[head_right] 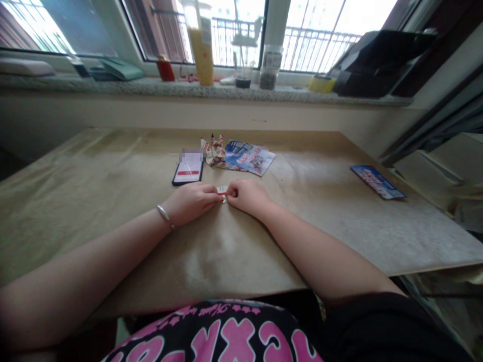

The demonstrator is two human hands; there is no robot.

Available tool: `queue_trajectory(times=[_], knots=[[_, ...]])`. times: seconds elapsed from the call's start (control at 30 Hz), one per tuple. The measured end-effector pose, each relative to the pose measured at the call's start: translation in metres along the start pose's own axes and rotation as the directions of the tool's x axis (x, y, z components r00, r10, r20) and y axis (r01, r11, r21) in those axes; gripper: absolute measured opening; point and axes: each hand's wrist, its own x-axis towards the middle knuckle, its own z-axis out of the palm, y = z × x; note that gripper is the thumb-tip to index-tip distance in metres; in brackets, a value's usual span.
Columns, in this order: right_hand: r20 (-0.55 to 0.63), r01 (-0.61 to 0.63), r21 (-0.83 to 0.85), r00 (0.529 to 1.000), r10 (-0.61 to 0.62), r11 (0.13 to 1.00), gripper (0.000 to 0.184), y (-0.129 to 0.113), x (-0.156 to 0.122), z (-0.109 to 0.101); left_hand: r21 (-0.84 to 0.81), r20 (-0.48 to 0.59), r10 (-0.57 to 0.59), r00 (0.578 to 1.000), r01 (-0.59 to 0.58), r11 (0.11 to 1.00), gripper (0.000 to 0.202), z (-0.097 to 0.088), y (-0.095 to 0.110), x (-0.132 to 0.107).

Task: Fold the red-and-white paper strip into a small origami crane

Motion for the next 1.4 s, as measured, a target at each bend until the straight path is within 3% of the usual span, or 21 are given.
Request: queue_trajectory(times=[0.27, 0.67, 0.87, 0.97, 1.1, 1.27, 1.4], knots=[[-0.015, 0.096, -0.188, 0.995, -0.1, 0.978, 0.017, -0.01, -0.005, -0.005, 0.026, 0.036, 0.011, 0.999, -0.012, 1.0, 0.019, 0.0, 0.001, 0.002], [0.002, 0.138, -0.264, 0.99, -0.142, 0.955, 0.022, -0.009, -0.008, -0.007, 0.052, 0.067, -0.011, 0.998, 0.008, 0.999, 0.018, -0.004, 0.002, 0.002], [0.078, 0.249, -0.361, 0.968, -0.237, 0.899, 0.029, -0.008, -0.014, -0.014, 0.02, 0.083, -0.027, 0.996, 0.026, 0.999, 0.022, -0.002, 0.0, 0.001], [0.078, 0.271, -0.344, 0.962, -0.26, 0.899, 0.028, -0.006, -0.015, -0.015, 0.001, 0.072, -0.031, 0.997, 0.031, 1.0, 0.02, 0.0, 0.0, 0.0], [-0.021, 0.222, -0.248, 0.972, -0.234, 0.943, 0.024, 0.001, -0.012, -0.01, -0.053, 0.017, -0.049, 0.999, 0.049, 0.997, 0.02, 0.003, -0.001, -0.001], [-0.051, 0.252, -0.094, 0.965, -0.257, 0.963, 0.016, 0.01, -0.004, -0.001, -0.249, -0.007, -0.197, 0.98, 0.189, 0.95, 0.017, 0.01, -0.004, 0.0], [-0.045, 0.317, -0.125, 0.945, -0.324, 0.94, 0.013, 0.007, -0.002, -0.001, -0.303, 0.012, -0.268, 0.963, 0.259, 0.917, 0.013, 0.011, -0.004, 0.001]])
